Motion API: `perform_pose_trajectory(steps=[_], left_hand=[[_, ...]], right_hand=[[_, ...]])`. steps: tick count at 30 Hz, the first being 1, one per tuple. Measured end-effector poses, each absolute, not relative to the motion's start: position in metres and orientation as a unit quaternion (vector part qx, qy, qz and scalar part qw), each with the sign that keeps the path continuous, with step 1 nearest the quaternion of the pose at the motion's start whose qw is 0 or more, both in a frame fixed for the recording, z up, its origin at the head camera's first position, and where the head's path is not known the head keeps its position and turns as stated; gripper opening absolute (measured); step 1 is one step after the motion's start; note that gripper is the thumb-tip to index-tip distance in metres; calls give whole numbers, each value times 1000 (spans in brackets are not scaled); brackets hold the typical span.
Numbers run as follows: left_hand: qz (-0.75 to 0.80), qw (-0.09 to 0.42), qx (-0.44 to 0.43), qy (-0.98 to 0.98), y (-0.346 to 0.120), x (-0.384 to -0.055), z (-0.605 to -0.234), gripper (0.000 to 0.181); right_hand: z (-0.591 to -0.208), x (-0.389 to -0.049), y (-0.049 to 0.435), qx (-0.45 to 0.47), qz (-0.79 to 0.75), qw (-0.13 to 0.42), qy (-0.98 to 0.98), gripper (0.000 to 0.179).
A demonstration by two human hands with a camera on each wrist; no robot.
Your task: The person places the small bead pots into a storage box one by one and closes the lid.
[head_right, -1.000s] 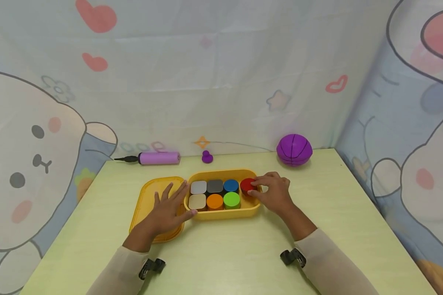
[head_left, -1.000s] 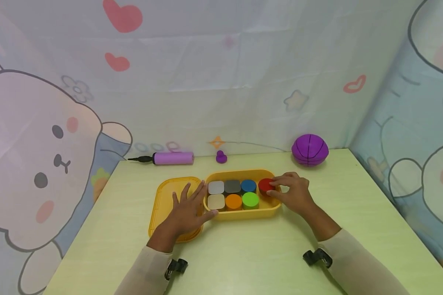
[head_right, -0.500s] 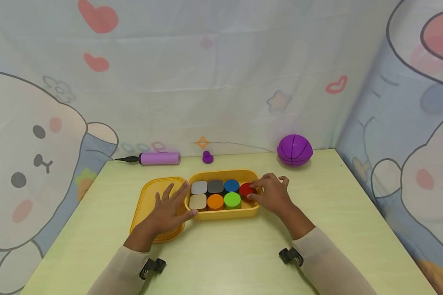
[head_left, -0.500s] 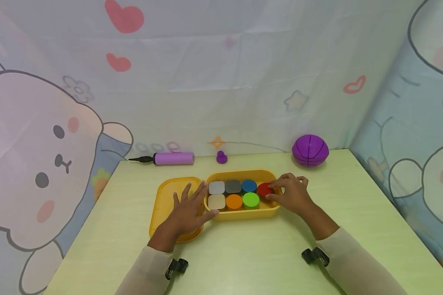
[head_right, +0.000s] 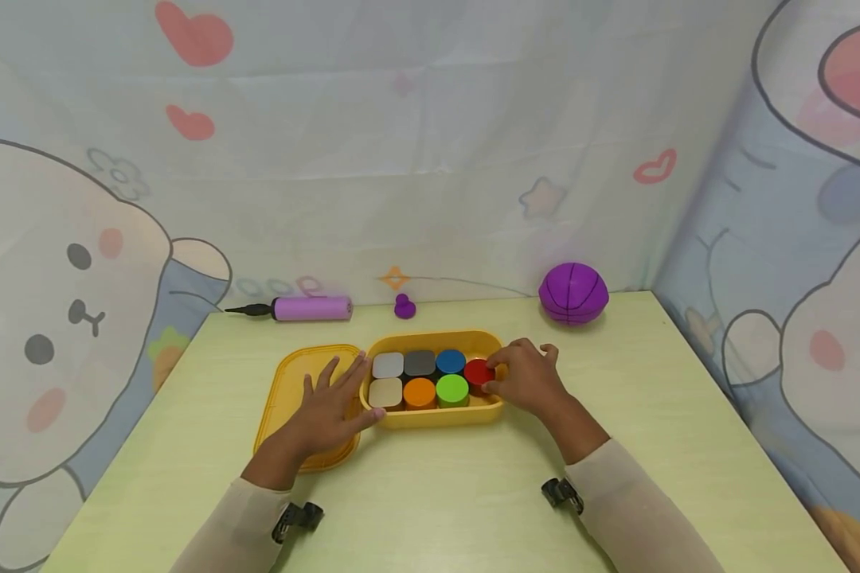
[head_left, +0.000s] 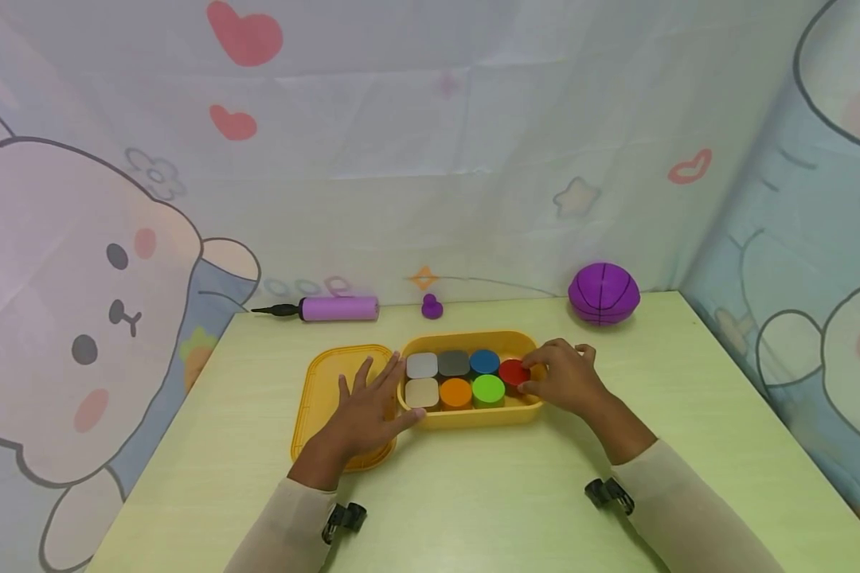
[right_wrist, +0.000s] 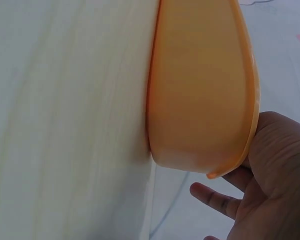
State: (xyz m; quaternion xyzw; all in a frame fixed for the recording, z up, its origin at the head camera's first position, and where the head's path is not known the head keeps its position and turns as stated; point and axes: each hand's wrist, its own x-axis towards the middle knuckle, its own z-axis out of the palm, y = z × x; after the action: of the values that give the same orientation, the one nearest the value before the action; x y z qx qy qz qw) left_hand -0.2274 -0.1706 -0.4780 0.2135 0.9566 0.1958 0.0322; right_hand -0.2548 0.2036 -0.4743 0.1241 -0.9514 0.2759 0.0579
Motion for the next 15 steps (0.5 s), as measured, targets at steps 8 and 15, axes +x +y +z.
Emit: perform_pose_trajectory(steps=[8, 15], left_hand=[[201, 42, 210, 956, -171, -226, -476, 97], [200, 52, 192, 959, -173, -227, -467, 105]], right_hand=[[-475, -255, 204, 141, 300, 54, -942, 27], [-470, -252, 202, 152, 334, 73, -927, 30]])
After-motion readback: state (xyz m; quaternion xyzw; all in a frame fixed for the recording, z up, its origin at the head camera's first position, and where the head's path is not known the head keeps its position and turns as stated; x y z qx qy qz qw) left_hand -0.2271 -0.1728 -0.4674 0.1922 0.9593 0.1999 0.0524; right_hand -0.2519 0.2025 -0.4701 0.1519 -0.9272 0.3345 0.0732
